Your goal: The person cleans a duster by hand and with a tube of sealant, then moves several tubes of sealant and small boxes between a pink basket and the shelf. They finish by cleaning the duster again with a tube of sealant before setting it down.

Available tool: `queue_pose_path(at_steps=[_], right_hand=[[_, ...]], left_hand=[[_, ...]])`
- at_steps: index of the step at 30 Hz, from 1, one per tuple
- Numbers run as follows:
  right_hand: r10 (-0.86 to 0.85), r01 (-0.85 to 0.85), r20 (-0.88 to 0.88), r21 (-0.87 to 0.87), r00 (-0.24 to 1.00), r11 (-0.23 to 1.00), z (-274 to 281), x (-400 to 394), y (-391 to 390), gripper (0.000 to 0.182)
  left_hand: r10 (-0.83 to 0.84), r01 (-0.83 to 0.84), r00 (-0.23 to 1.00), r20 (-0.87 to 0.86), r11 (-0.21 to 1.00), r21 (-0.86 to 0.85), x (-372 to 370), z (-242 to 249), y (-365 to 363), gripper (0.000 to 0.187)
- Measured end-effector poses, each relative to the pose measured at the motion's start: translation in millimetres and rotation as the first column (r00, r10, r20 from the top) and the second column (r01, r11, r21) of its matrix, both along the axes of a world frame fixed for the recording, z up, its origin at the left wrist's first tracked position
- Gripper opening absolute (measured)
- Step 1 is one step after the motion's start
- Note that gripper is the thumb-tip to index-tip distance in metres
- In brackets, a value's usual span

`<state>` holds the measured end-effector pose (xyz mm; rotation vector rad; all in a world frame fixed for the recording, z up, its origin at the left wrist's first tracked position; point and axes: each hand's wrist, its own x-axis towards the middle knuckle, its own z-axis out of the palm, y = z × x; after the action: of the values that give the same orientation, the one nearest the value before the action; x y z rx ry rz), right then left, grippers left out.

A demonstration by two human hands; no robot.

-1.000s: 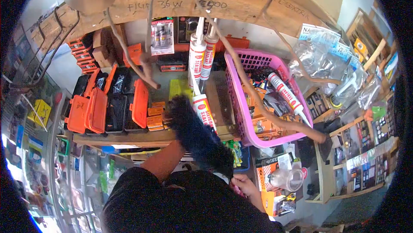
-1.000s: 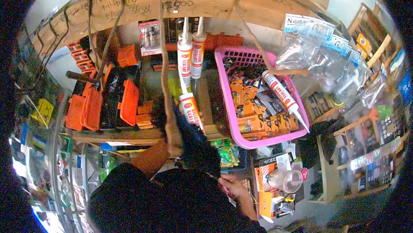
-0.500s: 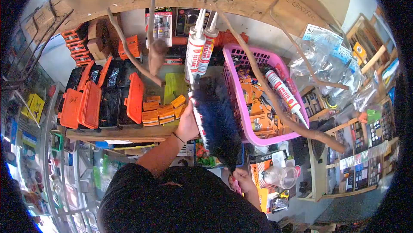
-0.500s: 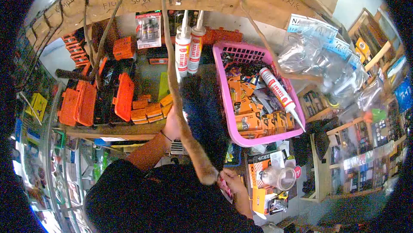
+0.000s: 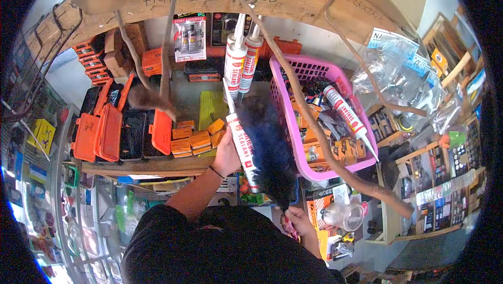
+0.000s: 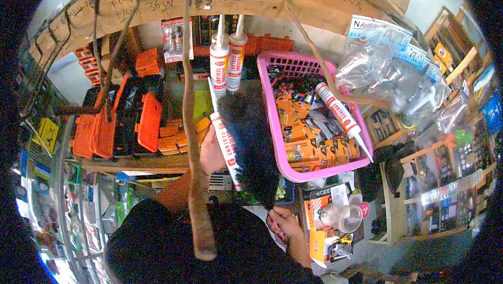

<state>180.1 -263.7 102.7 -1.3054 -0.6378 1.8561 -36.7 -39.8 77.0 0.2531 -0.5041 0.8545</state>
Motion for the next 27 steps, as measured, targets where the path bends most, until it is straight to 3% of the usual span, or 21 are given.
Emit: queue_pose_path(at_steps=[2,3,4,5,6,7,9,11,12,13,14,15,16,18,20,21,22,24,25,27], right_hand=[[0.172,-0.225,0.296,0.157,0.94,0.962,-6.7,2.6,-1.4,0.028],[0.168,-0.222,0.295,0.158,0.941,0.962,-8.1,3.4,-1.8,0.028],[0.175,-0.223,0.285,0.147,0.942,0.964,-9.3,4.2,-2.4,0.028],[0.183,-0.226,0.276,0.134,0.944,0.965,-10.7,4.7,-3.1,0.028],[0.183,-0.226,0.274,0.133,0.944,0.965,-13.1,4.8,-3.4,0.028],[0.135,-0.165,0.233,0.116,0.963,0.979,-16.0,4.8,-3.6,0.028],[0.091,-0.111,0.193,0.094,0.977,0.989,-20.9,9.2,-4.1,0.027],[0.232,-0.241,0.155,0.045,0.96,0.97,-23.1,18.1,-3.4,0.018],[0.238,-0.247,0.154,0.044,0.959,0.968,-20.4,17.4,-1.3,0.018],[0.178,-0.195,0.167,0.095,0.97,0.976,-12.8,14.7,1.8,0.018],[0.115,-0.141,0.175,0.144,0.978,0.98,-4.8,11.6,3.9,0.018],[0.118,-0.143,0.172,0.139,0.978,0.98,4.7,8.1,5.8,0.018],[0.095,-0.116,0.163,0.12,0.982,0.986,15.0,4.4,7.8,0.018],[0.069,-0.084,0.151,0.099,0.986,0.992,17.1,4.7,7.1,0.022],[0.238,-0.252,0.191,0.052,0.952,0.966,11.1,12.5,5.9,0.02],[0.23,-0.242,0.185,0.045,0.955,0.969,10.5,10.9,5.4,0.018],[0.231,-0.242,0.182,0.042,0.956,0.969,7.9,11.7,5.3,0.018],[0.207,-0.225,0.206,0.064,0.956,0.972,2.4,15.4,3.2,0.025],[0.134,-0.148,0.16,0.075,0.978,0.986,7.5,10.5,2.8,0.017],[0.13,-0.141,0.14,0.069,0.982,0.988,8.7,11.1,4.5,0.019]], left_hand=[[0.034,-0.139,0.961,-0.276,0.917,-0.374,-1.5,22.5,-15.0,0.048],[-0.049,0.018,0.972,-0.231,0.991,-0.133,7.8,-50.5,8.4,0.048],[-0.107,-0.451,0.511,-0.853,0.811,-0.372,6.4,68.5,-18.8,0.053],[0.225,-0.438,0.649,-0.727,0.892,-0.115,5.0,50.4,-24.9,0.054],[0.484,-0.472,0.742,-0.464,0.868,0.151,1.9,25.7,-28.2,0.056],[0.075,-0.167,0.915,-0.397,0.965,-0.203,-0.7,26.0,-12.4,0.056],[0.024,-0.139,0.91,-0.415,0.958,-0.25,-2.3,21.0,-11.4,0.054],[0.029,-0.157,0.917,-0.399,0.943,-0.295,-1.3,5.2,-9.4,0.053],[0.312,-0.358,0.732,-0.605,0.933,0.048,-2.5,-8.5,-12.5,0.051],[0.591,-0.435,0.457,-0.665,0.8,0.412,-3.8,-16.1,-14.6,0.049],[0.59,-0.439,0.453,-0.668,0.8,0.41,-4.3,-7.8,-12.7,0.049],[0.324,-0.325,0.759,-0.564,0.94,0.102,-3.3,1.2,-7.0,0.048],[0.037,-0.096,0.946,-0.321,0.981,-0.169,-1.9,14.4,-5.3,0.046],[0.055,-0.159,0.912,-0.406,0.961,-0.227,-1.3,23.9,-11.3,0.045],[-0.047,-0.059,0.923,-0.382,0.964,-0.26,-3.6,-4.5,-7.0,0.049],[-0.196,0.139,0.932,-0.303,0.97,-0.2,-2.5,-60.9,20.2,0.056],[-0.197,0.139,0.932,-0.304,0.969,-0.204,-5.2,-48.9,12.1,0.056],[-0.095,0.064,0.992,-0.082,0.946,-0.318,-8.9,0.1,-17.0,0.061],[-0.02,-0.132,0.915,-0.402,0.928,-0.347,-4.2,6.8,-12.0,0.059],[-0.006,-0.141,0.902,-0.431,0.941,-0.308,-0.6,18.0,-9.2,0.058]])
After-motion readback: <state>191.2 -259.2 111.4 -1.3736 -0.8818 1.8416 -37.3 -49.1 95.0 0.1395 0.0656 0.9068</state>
